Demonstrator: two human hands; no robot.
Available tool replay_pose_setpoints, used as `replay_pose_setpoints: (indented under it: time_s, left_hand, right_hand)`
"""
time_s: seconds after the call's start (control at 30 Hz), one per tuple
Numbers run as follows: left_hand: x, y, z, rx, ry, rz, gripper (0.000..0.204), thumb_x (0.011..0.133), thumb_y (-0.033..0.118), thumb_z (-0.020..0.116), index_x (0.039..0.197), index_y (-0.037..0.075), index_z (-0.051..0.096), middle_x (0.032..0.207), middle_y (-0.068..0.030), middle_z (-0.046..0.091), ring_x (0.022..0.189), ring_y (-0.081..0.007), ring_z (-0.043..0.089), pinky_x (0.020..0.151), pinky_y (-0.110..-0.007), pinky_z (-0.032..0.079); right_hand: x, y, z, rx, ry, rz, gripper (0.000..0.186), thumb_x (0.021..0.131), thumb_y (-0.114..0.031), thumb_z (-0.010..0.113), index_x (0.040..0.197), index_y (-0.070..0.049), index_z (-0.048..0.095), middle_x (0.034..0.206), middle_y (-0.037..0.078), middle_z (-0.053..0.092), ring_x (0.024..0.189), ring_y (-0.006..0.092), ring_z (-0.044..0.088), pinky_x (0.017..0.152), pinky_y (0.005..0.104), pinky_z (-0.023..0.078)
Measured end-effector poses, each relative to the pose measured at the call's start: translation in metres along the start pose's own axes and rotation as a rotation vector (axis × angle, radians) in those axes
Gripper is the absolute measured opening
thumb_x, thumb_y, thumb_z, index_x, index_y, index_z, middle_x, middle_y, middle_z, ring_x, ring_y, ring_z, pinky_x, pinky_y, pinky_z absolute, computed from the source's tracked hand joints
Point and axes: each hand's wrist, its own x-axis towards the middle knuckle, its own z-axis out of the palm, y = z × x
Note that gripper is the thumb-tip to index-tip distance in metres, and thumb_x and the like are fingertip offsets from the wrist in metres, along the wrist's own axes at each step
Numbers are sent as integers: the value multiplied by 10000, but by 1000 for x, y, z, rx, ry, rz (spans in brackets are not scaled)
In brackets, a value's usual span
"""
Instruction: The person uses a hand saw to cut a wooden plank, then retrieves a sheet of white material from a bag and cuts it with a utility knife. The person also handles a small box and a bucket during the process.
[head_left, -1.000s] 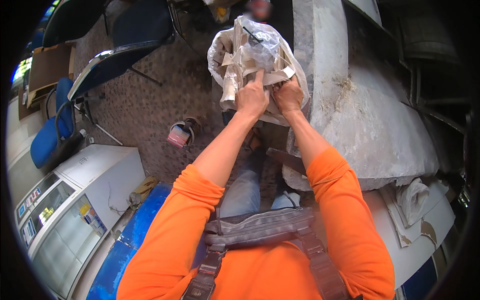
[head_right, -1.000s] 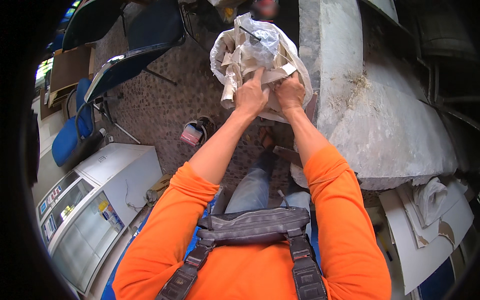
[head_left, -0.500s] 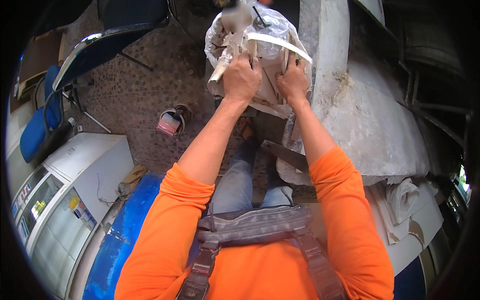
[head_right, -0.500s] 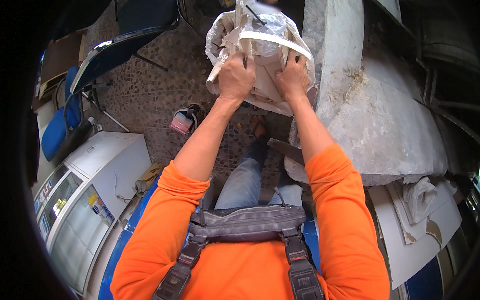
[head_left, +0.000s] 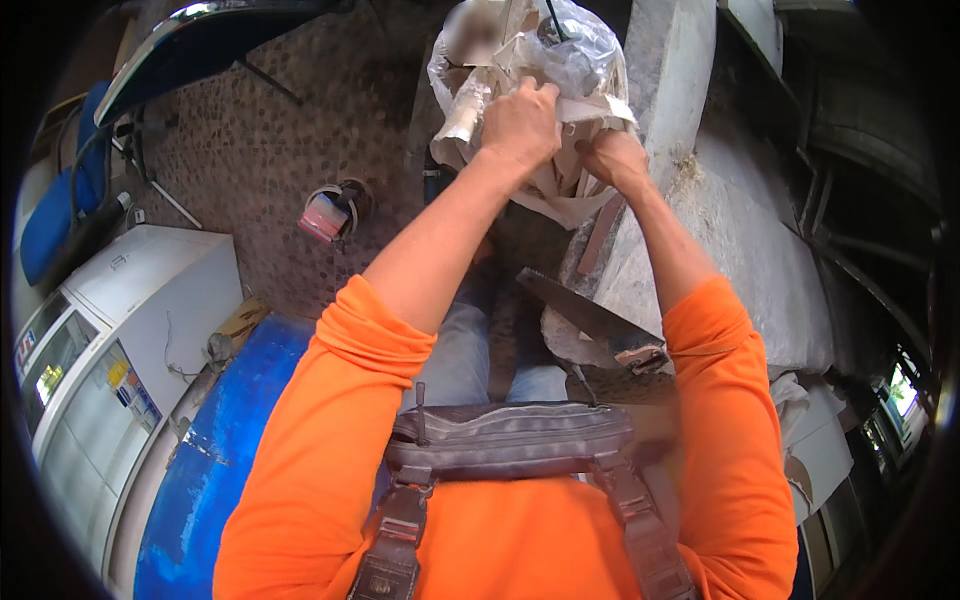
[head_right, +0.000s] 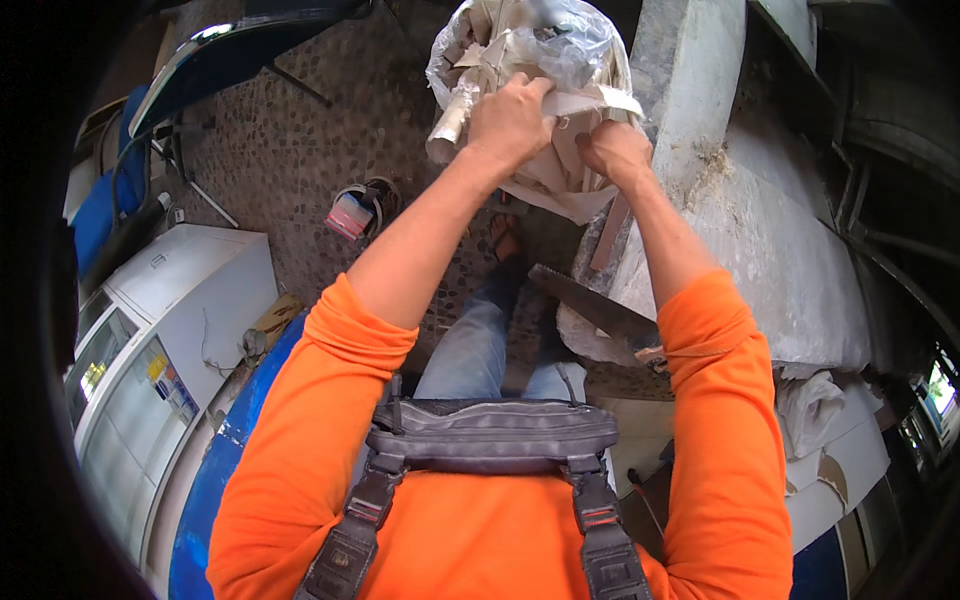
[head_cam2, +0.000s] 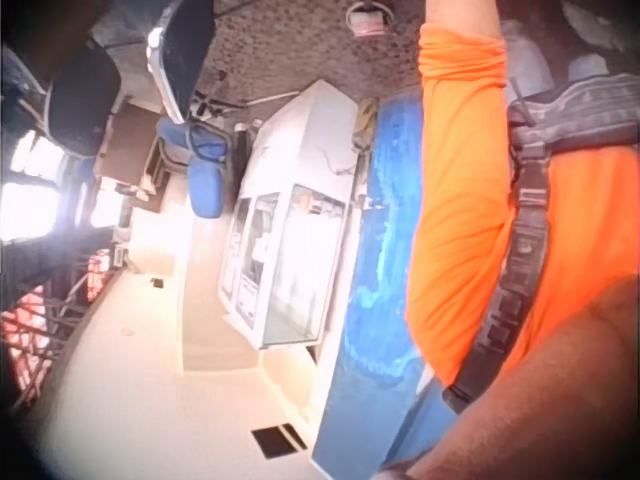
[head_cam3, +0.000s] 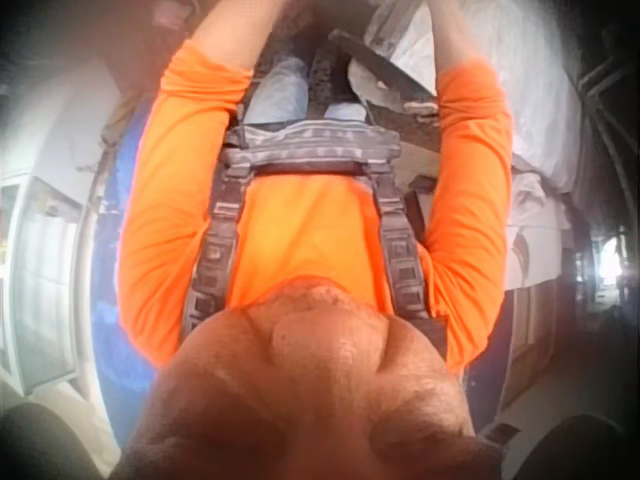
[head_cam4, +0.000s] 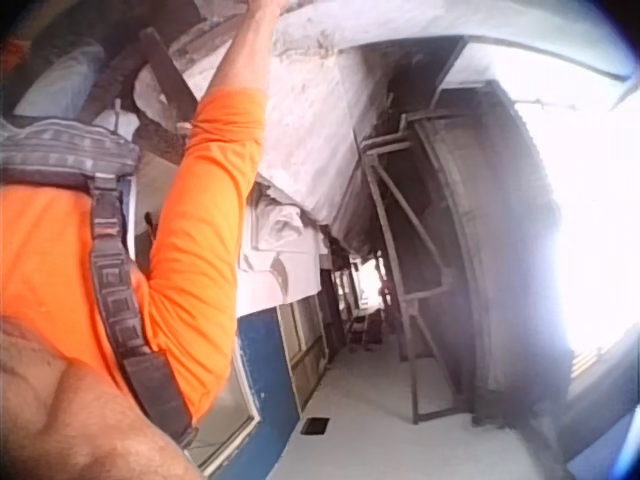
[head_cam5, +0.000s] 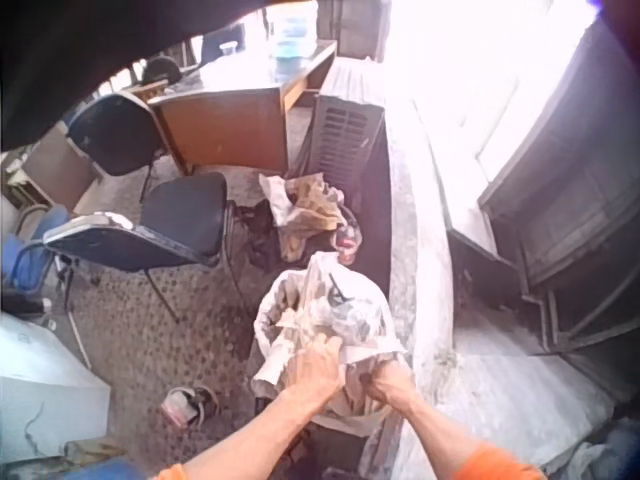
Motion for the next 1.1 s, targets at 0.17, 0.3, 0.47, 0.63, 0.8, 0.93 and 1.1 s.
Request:
replay_pose_setpoints:
  time_s: [0.17, 0.3, 0.47, 0.63, 0.8, 0.93, 1.1]
  left_hand:
    - [9, -19, 2, -76, 83, 33, 282, 944, 259, 688, 1142, 67, 749, 1078, -205, 733, 984, -411, 729, 862, -491, 597]
    - [22, -36, 10, -121, 322, 128, 277, 957, 252, 645, 1013, 0, 745, 988, -249, 739, 925, -438, 720, 847, -487, 590]
    - [23, -22, 0, -174, 223, 22, 291, 952, 256, 632, 937, -12, 746, 936, -256, 741, 916, -447, 719, 843, -511, 572]
    - [29, -21, 0, -179, 130, 34, 277, 943, 240, 627, 962, -4, 757, 892, -266, 733, 898, -450, 720, 839, -509, 568]
    - [27, -20, 2, -128, 238, 97, 286, 934, 246, 621, 977, 3, 767, 874, -263, 733, 881, -452, 722, 839, -500, 574]
    - [27, -22, -4, -185, 201, 22, 272, 890, 217, 647, 936, -21, 769, 907, -285, 736, 889, -450, 734, 848, -505, 592]
    - [22, -25, -10, -266, 241, 6, 286, 911, 235, 652, 918, -25, 771, 887, -287, 732, 881, -449, 732, 847, -496, 589]
  right_hand:
    - [4, 9, -2, 37, -9, -22, 532, 883, -462, 617, 1041, 20, 777, 1090, 285, 743, 1076, 428, 719, 927, 483, 557]
    - [13, 10, -14, 169, -139, 76, 551, 876, -485, 631, 1027, 22, 785, 1072, 291, 748, 1050, 433, 729, 922, 486, 562]
    - [-12, -6, -12, 121, -2, 74, 582, 882, -537, 656, 1000, 17, 790, 1048, 271, 760, 1029, 424, 740, 899, 485, 574]
    - [-41, -53, 27, 135, 170, 8, 399, 969, -353, 610, 968, 2, 791, 998, 238, 770, 1006, 439, 747, 887, 514, 588]
    - [-21, -53, 47, 167, 258, -29, 283, 933, -145, 556, 989, -8, 797, 1020, 240, 773, 973, 441, 756, 887, 510, 594]
    - [-15, -49, 51, 101, 220, -45, 302, 921, -164, 548, 985, -22, 806, 1032, 245, 770, 984, 425, 759, 883, 502, 593]
    - [-27, -46, 38, 124, 268, 31, 330, 902, -202, 549, 987, -10, 803, 1024, 251, 767, 999, 428, 755, 890, 505, 583]
